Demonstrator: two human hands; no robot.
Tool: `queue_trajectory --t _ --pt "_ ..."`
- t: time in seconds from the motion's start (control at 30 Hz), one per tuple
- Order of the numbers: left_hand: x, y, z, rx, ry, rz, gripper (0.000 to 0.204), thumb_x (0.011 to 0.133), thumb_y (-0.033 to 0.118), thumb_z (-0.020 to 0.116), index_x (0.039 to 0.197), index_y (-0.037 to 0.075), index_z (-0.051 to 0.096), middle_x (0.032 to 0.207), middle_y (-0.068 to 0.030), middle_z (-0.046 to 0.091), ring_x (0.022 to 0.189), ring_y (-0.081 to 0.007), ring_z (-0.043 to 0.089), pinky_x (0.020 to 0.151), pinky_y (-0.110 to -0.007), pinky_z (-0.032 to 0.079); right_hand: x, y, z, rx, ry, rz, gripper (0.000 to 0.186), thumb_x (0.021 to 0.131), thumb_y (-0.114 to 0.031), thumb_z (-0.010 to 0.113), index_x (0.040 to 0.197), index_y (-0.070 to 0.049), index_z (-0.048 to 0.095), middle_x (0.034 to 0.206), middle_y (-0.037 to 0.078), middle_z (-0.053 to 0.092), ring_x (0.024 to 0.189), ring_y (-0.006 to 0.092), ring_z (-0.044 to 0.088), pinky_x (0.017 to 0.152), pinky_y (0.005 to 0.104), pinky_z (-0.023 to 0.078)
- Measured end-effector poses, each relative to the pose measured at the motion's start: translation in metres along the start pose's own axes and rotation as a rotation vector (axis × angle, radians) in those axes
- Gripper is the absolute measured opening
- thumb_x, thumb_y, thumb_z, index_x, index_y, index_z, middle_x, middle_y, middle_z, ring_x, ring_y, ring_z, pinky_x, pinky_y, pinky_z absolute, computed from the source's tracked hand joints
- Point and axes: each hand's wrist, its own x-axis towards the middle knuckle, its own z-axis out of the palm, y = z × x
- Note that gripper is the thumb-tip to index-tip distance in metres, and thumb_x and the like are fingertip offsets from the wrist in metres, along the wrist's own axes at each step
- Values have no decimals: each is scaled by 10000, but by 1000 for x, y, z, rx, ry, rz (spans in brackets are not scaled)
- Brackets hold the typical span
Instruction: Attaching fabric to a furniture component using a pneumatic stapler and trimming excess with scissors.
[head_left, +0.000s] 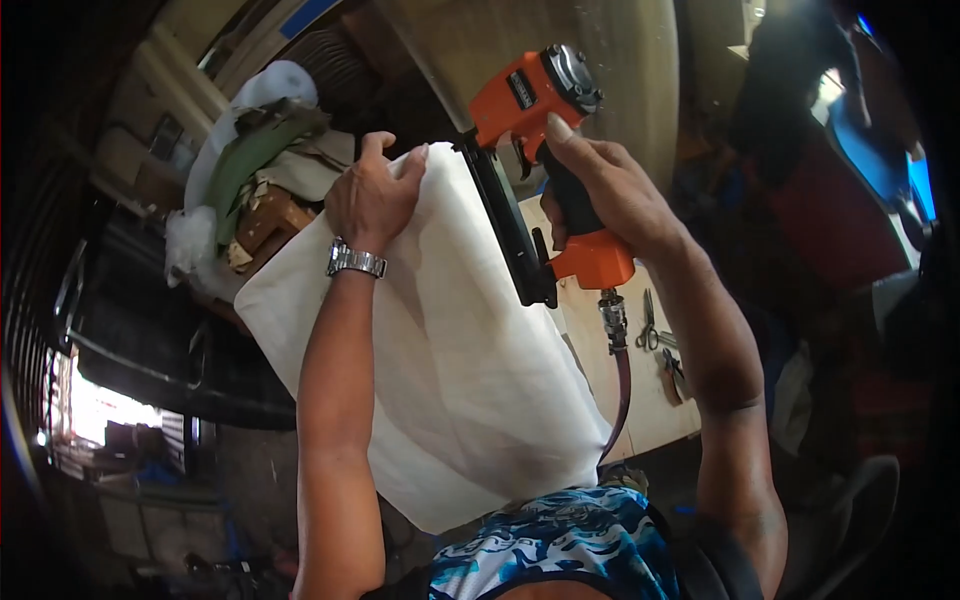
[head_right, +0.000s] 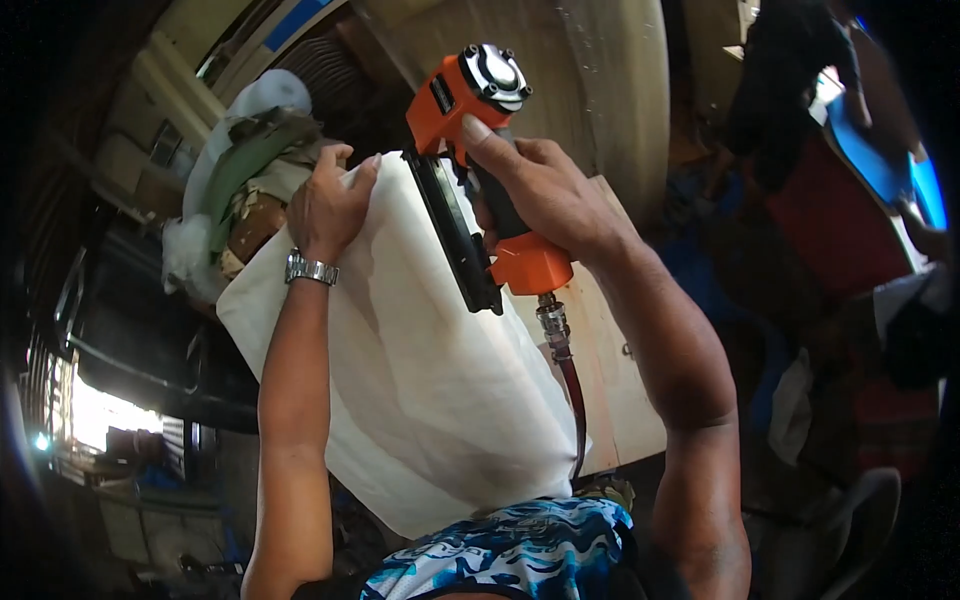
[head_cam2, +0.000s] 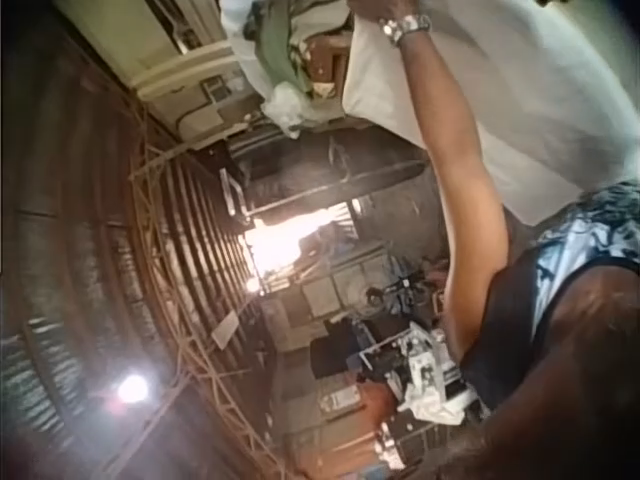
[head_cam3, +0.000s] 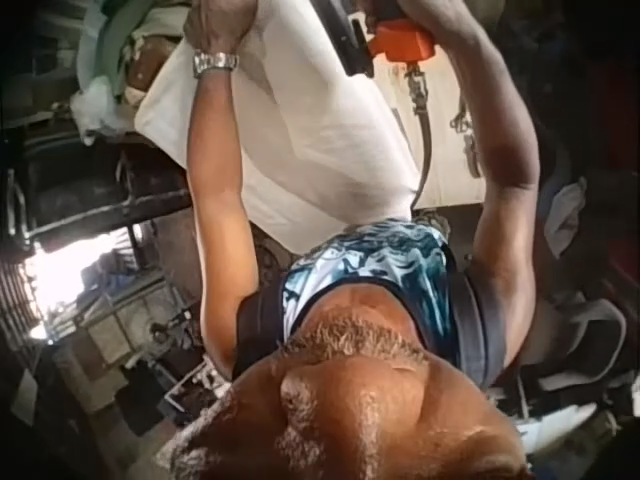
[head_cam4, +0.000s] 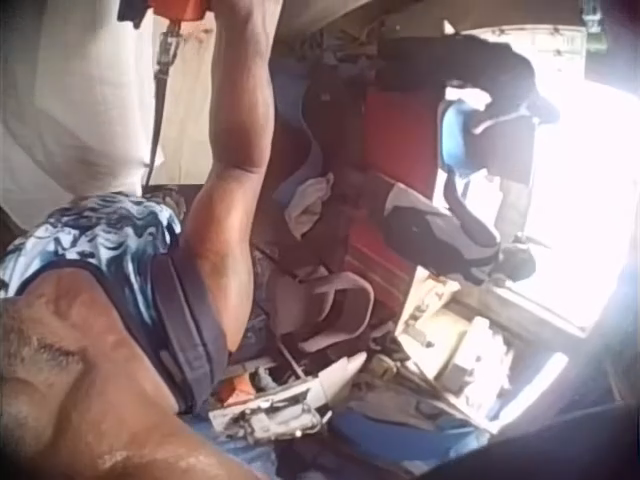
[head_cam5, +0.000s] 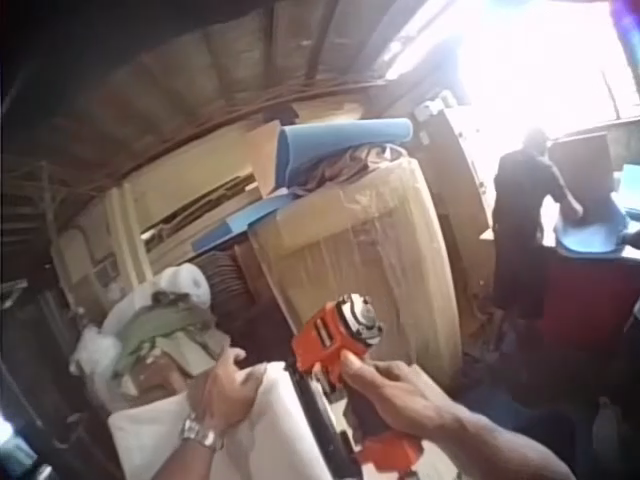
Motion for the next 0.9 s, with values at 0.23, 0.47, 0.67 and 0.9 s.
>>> queue_trajectory --t 0.23,0.47,0.67,0.9 --pt "3 3 -4 39 7 19 522 830 558 596 1119 123 576 815 -150 702 780 -373 672 656 -469 503 43 21 -4 56 -81 -3 619 914 -631 458 926 -15 517 637 63 570 517 134 599 508 290 543" --pt "4 3 -1 58 -1 20 537 836 593 610 1118 137 584 814 -123 694 754 -357 663 614 -457 483 50 26 -6 63 -68 -6 612 908 -634 465 927 -25 520 636 65 581 513 143 609 518 305 558" --pt "2 1 0 59 3 25 537 838 593 608 1120 136 582 808 -127 694 745 -365 661 613 -464 479 54 27 -2 11 -94 29 632 908 -645 449 995 -24 524 640 54 581 524 144 617 524 301 560" --pt "1 -1 0 61 52 43 511 872 572 565 1117 124 582 800 -131 694 740 -356 663 623 -465 482 30 23 -13 20 -15 -65 646 908 -637 457 975 1 531 631 55 575 517 121 605 518 263 551"
